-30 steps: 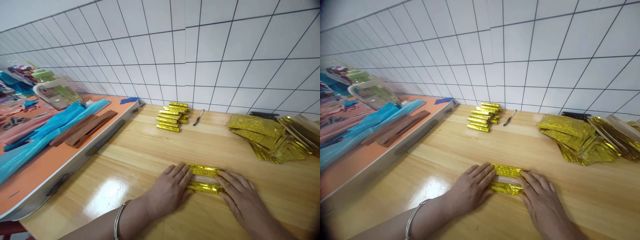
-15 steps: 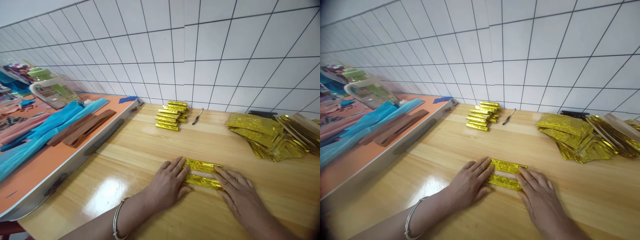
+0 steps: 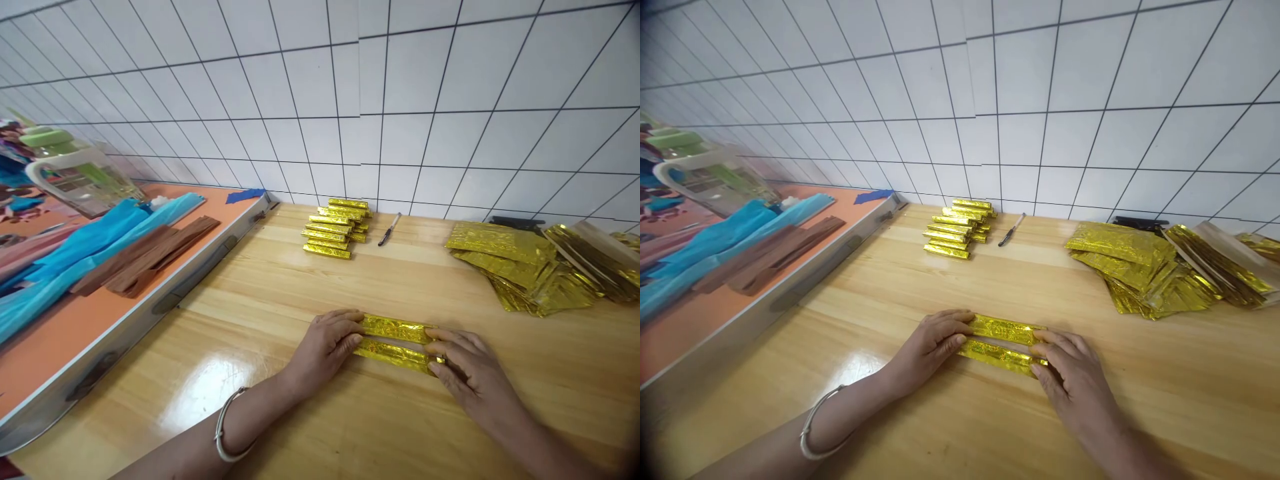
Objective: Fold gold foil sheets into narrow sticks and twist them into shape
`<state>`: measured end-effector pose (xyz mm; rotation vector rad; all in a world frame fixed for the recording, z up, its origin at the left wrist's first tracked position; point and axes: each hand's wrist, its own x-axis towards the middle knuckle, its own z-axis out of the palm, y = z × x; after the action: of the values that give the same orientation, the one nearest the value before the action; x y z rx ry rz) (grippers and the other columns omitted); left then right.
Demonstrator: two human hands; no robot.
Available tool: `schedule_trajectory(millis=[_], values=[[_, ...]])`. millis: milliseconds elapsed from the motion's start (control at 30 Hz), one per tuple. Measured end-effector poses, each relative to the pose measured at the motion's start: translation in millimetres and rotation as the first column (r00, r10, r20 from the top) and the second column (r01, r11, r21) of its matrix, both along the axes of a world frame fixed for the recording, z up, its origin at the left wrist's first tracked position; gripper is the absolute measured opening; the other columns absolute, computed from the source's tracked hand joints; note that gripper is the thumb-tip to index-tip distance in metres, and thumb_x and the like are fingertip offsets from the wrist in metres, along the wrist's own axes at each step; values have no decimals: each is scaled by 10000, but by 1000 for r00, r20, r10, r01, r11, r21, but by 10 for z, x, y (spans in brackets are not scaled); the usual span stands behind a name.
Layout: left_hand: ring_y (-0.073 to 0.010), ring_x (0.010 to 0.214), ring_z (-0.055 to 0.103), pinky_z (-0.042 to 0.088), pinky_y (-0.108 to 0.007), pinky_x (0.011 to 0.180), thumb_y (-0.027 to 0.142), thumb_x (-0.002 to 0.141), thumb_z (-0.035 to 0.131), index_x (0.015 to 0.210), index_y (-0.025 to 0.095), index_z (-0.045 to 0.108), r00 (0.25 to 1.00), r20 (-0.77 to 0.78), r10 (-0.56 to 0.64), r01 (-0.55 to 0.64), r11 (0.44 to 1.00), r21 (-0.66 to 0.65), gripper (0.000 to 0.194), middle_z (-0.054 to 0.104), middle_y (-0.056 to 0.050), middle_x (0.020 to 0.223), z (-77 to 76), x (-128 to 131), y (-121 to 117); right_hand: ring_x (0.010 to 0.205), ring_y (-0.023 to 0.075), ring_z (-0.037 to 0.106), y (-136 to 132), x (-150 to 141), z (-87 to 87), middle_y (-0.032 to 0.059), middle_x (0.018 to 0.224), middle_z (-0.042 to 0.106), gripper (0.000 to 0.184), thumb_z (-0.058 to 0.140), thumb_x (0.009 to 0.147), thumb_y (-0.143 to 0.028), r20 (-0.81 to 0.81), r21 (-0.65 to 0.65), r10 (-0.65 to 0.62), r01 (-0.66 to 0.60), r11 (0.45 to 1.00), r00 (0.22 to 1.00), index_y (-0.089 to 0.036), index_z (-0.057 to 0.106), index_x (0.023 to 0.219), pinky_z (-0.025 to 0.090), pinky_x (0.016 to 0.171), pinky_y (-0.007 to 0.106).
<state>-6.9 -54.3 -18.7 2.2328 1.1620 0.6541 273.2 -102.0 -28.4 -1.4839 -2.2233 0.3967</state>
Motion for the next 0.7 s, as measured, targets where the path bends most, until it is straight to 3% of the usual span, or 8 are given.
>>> schedule_trajectory(millis=[233, 400, 600, 700], values=[[-199, 1118, 503, 396, -351, 898, 220, 850, 560, 859, 210, 574, 995, -83, 51, -47, 998, 44, 19, 603, -21, 1151, 31, 70, -22, 1054, 243, 508, 60, 7, -43, 45, 1134, 599, 142, 538, 829, -279, 1, -1, 0, 0, 1000, 1000, -266, 616, 948, 422, 855, 429], [-193, 1102, 503, 393, -354, 892, 217, 843, 565, 786, 198, 538, 993, -100, 58, -53, 997, 52, 65, 596, -15, 1146, 50, 78, -28, 1050, 251, 494, 97, 21, -5, 52, 1124, 584, 115, 586, 790, -326, -19, -60, -4, 3, 998, 1000, -258, 611, 879, 416, 853, 435], [-232, 1151, 466, 389, -374, 913, 303, 742, 689, 880, 204, 553, 997, -72, 12, -11, 1000, 19, 218, 547, -51, 1219, 55, 24, 0, 1119, 275, 446, 76, 35, 23, 72, 1187, 532, 179, 628, 743, -363, -39, -104, -35, 31, 994, 999, -243, 597, 873, 387, 904, 451], [-219, 1109, 495, 401, -363, 907, 290, 757, 677, 879, 202, 558, 1000, -29, 1, -1, 1000, -6, 191, 555, -55, 1199, 59, 4, 34, 1116, 266, 445, 85, 36, 14, 78, 1179, 523, 155, 613, 756, -350, -70, -127, -55, 46, 991, 996, -235, 587, 856, 387, 908, 443]])
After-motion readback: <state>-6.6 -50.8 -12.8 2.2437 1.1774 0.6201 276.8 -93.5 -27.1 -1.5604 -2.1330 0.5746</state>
